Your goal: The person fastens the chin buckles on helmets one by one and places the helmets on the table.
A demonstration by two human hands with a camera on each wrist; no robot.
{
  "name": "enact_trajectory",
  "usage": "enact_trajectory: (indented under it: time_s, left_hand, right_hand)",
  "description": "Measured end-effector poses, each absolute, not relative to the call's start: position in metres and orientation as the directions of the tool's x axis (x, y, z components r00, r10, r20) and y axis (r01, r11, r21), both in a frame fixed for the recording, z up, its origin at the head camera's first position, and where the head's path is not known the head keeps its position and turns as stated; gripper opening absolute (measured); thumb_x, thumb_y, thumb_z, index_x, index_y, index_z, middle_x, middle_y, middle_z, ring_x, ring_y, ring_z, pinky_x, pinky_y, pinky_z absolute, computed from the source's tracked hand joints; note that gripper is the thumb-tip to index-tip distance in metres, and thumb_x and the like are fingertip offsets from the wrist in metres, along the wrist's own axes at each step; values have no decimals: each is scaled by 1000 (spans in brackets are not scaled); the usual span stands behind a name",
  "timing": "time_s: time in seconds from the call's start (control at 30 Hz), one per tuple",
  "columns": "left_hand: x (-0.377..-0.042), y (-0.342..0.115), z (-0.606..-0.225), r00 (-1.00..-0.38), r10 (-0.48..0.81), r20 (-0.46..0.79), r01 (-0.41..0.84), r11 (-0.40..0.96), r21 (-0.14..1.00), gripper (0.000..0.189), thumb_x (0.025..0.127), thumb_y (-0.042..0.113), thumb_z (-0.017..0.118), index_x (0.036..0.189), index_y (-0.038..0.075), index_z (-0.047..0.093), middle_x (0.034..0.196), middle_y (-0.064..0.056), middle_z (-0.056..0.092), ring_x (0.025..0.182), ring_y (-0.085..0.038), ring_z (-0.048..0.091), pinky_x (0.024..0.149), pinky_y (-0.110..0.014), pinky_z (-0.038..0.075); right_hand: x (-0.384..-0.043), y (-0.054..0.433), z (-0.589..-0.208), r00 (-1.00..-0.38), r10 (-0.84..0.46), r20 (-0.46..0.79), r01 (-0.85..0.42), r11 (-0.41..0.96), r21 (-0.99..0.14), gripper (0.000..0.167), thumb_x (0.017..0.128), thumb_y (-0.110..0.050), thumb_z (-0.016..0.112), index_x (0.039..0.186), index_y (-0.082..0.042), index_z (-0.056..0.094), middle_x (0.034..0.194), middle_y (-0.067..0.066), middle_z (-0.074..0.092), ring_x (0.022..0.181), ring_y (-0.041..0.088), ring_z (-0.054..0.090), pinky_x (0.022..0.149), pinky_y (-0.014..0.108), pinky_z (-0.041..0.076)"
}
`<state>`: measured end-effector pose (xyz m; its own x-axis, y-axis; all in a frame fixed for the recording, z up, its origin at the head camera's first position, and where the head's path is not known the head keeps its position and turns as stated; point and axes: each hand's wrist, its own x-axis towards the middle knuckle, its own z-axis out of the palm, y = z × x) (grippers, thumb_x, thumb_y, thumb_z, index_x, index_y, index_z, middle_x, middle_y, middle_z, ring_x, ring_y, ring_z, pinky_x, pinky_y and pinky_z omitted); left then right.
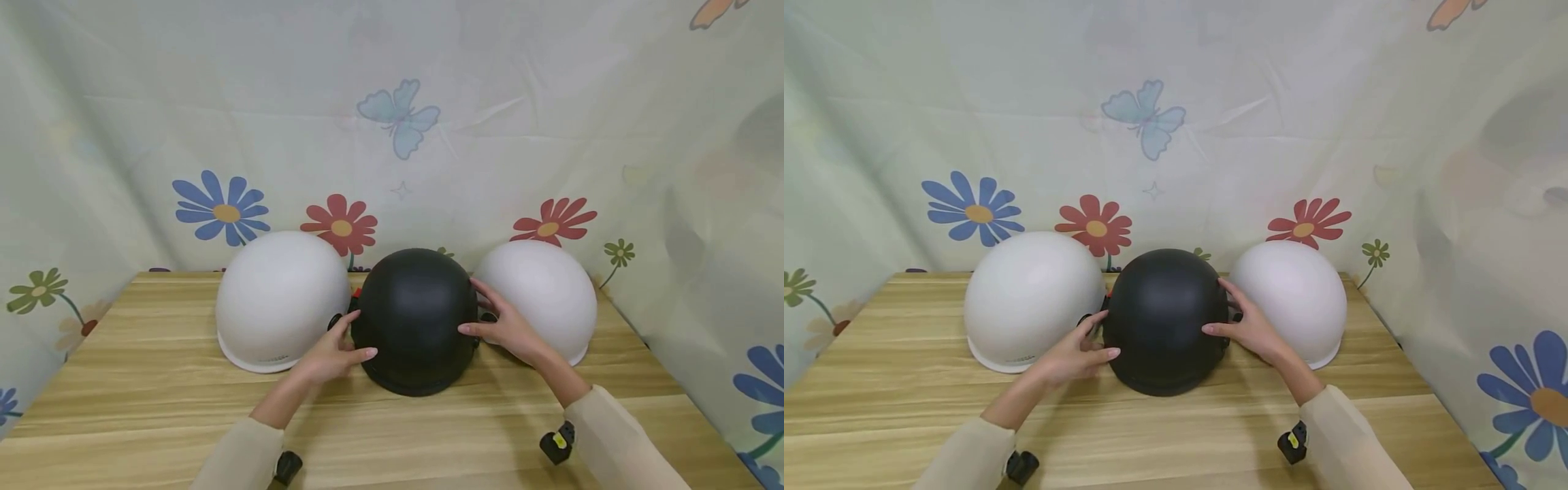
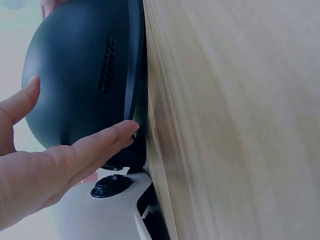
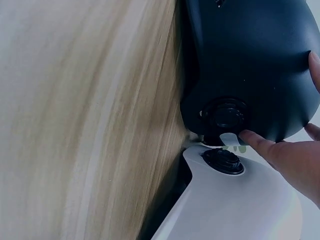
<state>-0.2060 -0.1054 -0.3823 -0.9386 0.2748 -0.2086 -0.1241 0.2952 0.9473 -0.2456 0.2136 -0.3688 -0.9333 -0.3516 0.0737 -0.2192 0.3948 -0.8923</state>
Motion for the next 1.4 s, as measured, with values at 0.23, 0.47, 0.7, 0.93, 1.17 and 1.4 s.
enact_trajectory:
  time_s: [0.23,0.47,0.7,0.93,1.17,1.4]
  left_hand:
    - [-211,-108,-379,-933,275,-234,-154,281,947,83,82,24,69,146,20,16,96,-16,52,53,-16,39,51,-28,36]
    - [-216,-111,-379,-933,290,-214,-113,327,938,85,81,26,70,146,17,16,91,-18,51,58,-19,44,53,-29,39]
    - [-215,-115,-379,-920,332,-206,-91,330,940,86,82,26,69,146,17,14,79,-10,52,59,-17,47,53,-29,38]
    - [-212,-121,-379,-929,311,-200,-80,358,930,80,82,26,69,145,16,21,130,-29,42,115,-37,47,81,-42,48]
    - [-206,-130,-377,-918,337,-208,-91,331,939,79,83,27,68,145,15,21,133,-29,38,114,-36,48,79,-46,48]
    - [-196,-146,-373,-915,357,-187,-57,345,937,77,85,27,66,145,12,19,134,-31,36,117,-40,45,81,-49,47]
  right_hand:
    - [-255,212,-368,-930,-364,49,-198,388,-900,85,77,-25,74,145,-24,23,150,4,18,132,34,23,95,54,34]
    - [-260,212,-368,-926,-375,31,-188,388,-902,85,79,-23,72,146,-24,20,150,6,16,133,34,20,94,54,36]
    - [-258,210,-364,-927,-373,22,-180,393,-902,84,80,-22,72,146,-23,20,150,7,16,133,35,21,93,54,37]
    - [-257,215,-367,-926,-375,40,-203,408,-890,84,78,-26,73,146,-22,22,149,8,20,130,36,26,94,54,36]
    - [-249,217,-363,-917,-394,67,-231,386,-893,80,79,-18,73,144,-17,26,142,14,30,124,38,34,94,52,37]
    - [-240,215,-355,-911,-401,93,-263,391,-882,78,77,-16,74,142,-13,31,135,18,35,118,39,40,94,55,35]
